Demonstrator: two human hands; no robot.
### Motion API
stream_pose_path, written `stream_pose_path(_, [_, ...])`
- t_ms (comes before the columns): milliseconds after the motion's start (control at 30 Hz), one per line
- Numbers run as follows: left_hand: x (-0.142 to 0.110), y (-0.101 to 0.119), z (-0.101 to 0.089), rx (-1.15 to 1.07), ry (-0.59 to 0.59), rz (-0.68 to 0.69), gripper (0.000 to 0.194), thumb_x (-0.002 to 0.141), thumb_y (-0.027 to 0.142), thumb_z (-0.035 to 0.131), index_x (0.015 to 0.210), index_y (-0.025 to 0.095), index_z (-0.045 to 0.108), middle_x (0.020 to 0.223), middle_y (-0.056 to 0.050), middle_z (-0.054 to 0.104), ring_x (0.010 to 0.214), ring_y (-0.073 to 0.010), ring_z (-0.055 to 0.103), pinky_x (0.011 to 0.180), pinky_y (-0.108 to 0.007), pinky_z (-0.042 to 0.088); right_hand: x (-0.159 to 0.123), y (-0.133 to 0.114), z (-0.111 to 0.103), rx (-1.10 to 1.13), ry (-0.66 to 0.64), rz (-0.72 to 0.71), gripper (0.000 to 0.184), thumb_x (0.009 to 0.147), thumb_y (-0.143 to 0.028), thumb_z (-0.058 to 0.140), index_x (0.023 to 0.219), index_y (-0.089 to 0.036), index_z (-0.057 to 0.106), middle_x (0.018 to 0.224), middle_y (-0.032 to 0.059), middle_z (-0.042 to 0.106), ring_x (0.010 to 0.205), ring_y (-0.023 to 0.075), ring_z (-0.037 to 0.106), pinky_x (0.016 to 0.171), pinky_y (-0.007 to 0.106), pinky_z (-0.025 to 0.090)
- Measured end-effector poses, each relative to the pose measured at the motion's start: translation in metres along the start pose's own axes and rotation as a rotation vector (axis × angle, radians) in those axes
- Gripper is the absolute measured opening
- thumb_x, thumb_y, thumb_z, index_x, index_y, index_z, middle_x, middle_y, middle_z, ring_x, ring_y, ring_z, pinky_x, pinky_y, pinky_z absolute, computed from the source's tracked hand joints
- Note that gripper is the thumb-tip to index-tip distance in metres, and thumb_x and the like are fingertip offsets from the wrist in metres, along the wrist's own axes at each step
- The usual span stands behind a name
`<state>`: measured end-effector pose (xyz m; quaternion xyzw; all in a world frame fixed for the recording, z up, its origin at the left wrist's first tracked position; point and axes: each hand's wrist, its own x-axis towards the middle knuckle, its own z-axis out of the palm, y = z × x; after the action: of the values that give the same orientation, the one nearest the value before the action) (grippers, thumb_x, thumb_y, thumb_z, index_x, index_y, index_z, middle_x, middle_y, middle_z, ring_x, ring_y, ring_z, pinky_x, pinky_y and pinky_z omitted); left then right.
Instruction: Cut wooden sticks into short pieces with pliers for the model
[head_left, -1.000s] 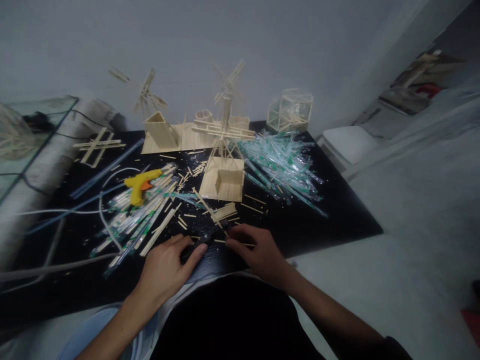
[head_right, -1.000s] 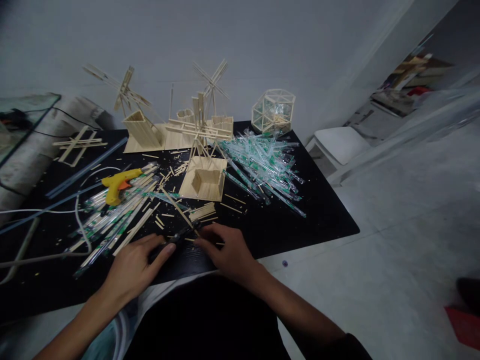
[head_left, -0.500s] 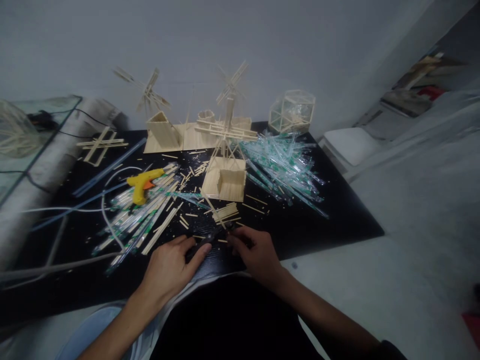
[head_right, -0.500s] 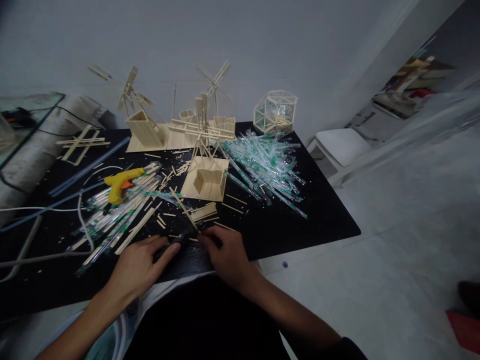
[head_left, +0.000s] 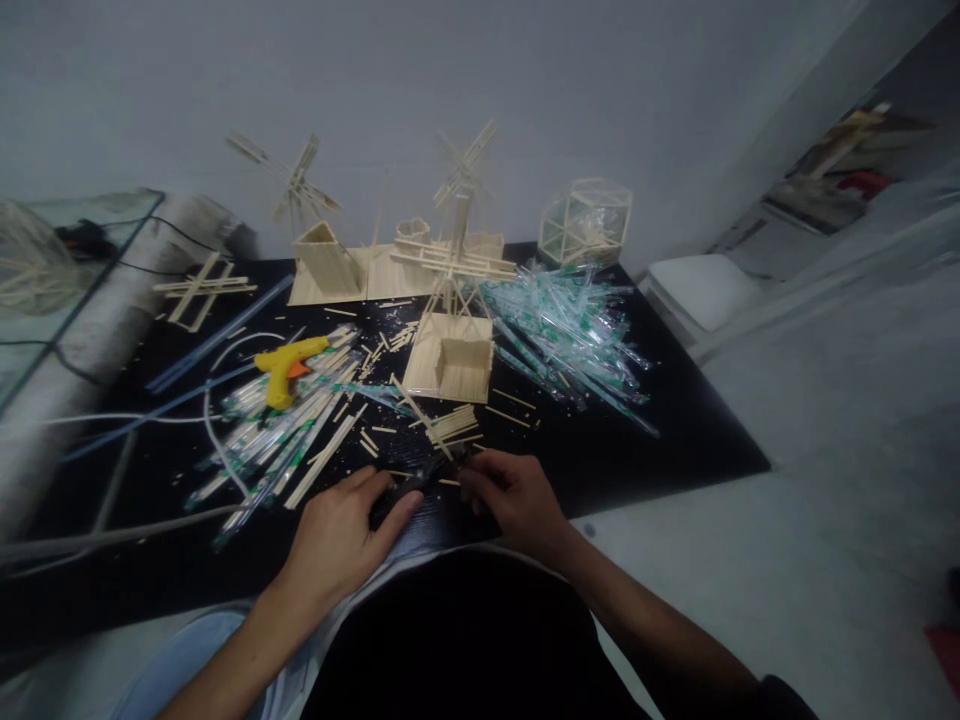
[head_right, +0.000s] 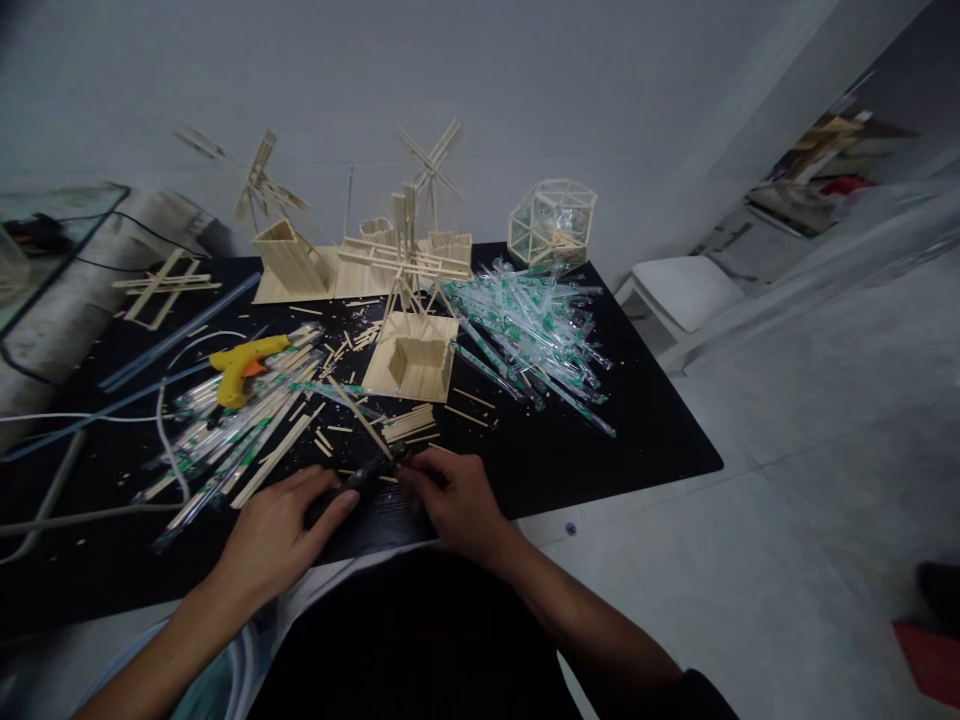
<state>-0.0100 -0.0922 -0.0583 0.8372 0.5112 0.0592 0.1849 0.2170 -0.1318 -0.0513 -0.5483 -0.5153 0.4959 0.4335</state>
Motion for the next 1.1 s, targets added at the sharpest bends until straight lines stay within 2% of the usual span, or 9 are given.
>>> stream_pose_path(200, [0.0,-0.004,-0.002,-0.057,0.041,0.063,0.052,0.098,0.059,0.038,0.092,0.019,0.07,0.087,-0.006,0.068,0.079,-0.0235,0.068,0.071,-0.035,0.05,0.006,0.006,-0.009,0.368,-0.237,0.081,0.037,0.088,-0.047,0.069,0.07,-0.015,0.063,0.059,-0.0037,0.054,0.049,0.0077,0.046,0.051,0.022,0.034])
stream_pose_path(367, [0.003,-0.006,-0.005,-0.13,0.015,0.14,0.047,0.097,0.056,0.041,0.09,0.02,0.07,0.085,-0.006,0.067,0.078,-0.0224,0.067,0.072,-0.034,0.049,0.009,0.018,-0.011,0.656,-0.418,0.181,0.039,0.085,-0.049,0.075,0.075,-0.013,0.062,0.058,-0.0043,0.051,0.047,0.0061,0.041,0.048,0.021,0.028])
stream_pose_path(533, [0.007,-0.002,-0.01,-0.168,-0.053,0.144,0.05,0.099,0.055,0.038,0.082,0.019,0.068,0.079,-0.005,0.065,0.076,-0.0222,0.065,0.072,-0.035,0.048,0.009,0.027,-0.007,0.794,-0.467,0.26,0.04,0.082,-0.05,0.078,0.079,-0.013,0.063,0.056,-0.0065,0.047,0.045,0.0051,0.036,0.045,0.02,0.024])
stream_pose_path(600, [0.007,0.0,-0.012,-0.164,-0.083,0.117,0.051,0.099,0.056,0.037,0.083,0.019,0.069,0.08,-0.006,0.065,0.077,-0.0227,0.065,0.074,-0.036,0.048,0.01,0.027,-0.008,0.76,-0.449,0.25,0.04,0.084,-0.051,0.076,0.082,-0.013,0.065,0.055,-0.0067,0.048,0.045,0.0054,0.037,0.047,0.02,0.027])
stream_pose_path(700, [0.006,0.0,-0.014,-0.143,-0.128,0.069,0.053,0.099,0.058,0.036,0.084,0.02,0.07,0.082,-0.006,0.067,0.079,-0.0236,0.066,0.077,-0.037,0.048,0.011,0.021,-0.013,0.533,-0.395,0.19,0.037,0.089,-0.049,0.072,0.084,-0.012,0.068,0.062,-0.0009,0.062,0.055,0.0087,0.053,0.057,0.022,0.041])
stream_pose_path(800, [0.006,0.0,-0.017,-0.105,-0.163,0.04,0.055,0.098,0.061,0.036,0.084,0.02,0.07,0.083,-0.007,0.068,0.081,-0.0248,0.067,0.079,-0.039,0.047,0.012,0.01,-0.024,0.348,-0.302,0.14,0.03,0.085,-0.042,0.077,0.097,-0.015,0.068,0.091,0.0044,0.072,0.079,0.0137,0.065,0.071,0.025,0.051])
stream_pose_path(867, [0.007,0.001,-0.02,-0.092,-0.182,0.036,0.056,0.098,0.061,0.035,0.085,0.021,0.071,0.083,-0.007,0.068,0.082,-0.0253,0.067,0.079,-0.039,0.047,0.012,0.0,-0.031,0.315,-0.268,0.115,0.038,0.083,-0.037,0.079,0.113,-0.02,0.063,0.112,0.0057,0.069,0.087,0.0144,0.066,0.067,0.024,0.053])
stream_pose_path(1000, [0.008,0.001,-0.023,-0.115,-0.227,0.055,0.052,0.099,0.059,0.037,0.089,0.022,0.073,0.084,-0.006,0.07,0.083,-0.024,0.068,0.079,-0.037,0.048,0.013,-0.014,-0.041,0.2,-0.458,0.017,0.045,0.083,-0.025,0.078,0.125,-0.026,0.061,0.146,0.0081,0.051,0.09,0.0119,0.067,0.064,0.019,0.054])
stream_pose_path(1100, [0.008,0.001,-0.023,-0.157,-0.227,0.094,0.048,0.099,0.055,0.04,0.09,0.022,0.074,0.084,-0.005,0.071,0.083,-0.023,0.068,0.079,-0.035,0.049,0.017,-0.014,-0.043,0.159,-0.587,-0.036,0.052,0.081,-0.017,0.079,0.129,-0.028,0.063,0.151,0.007,0.047,0.085,0.0082,0.068,0.07,0.019,0.056])
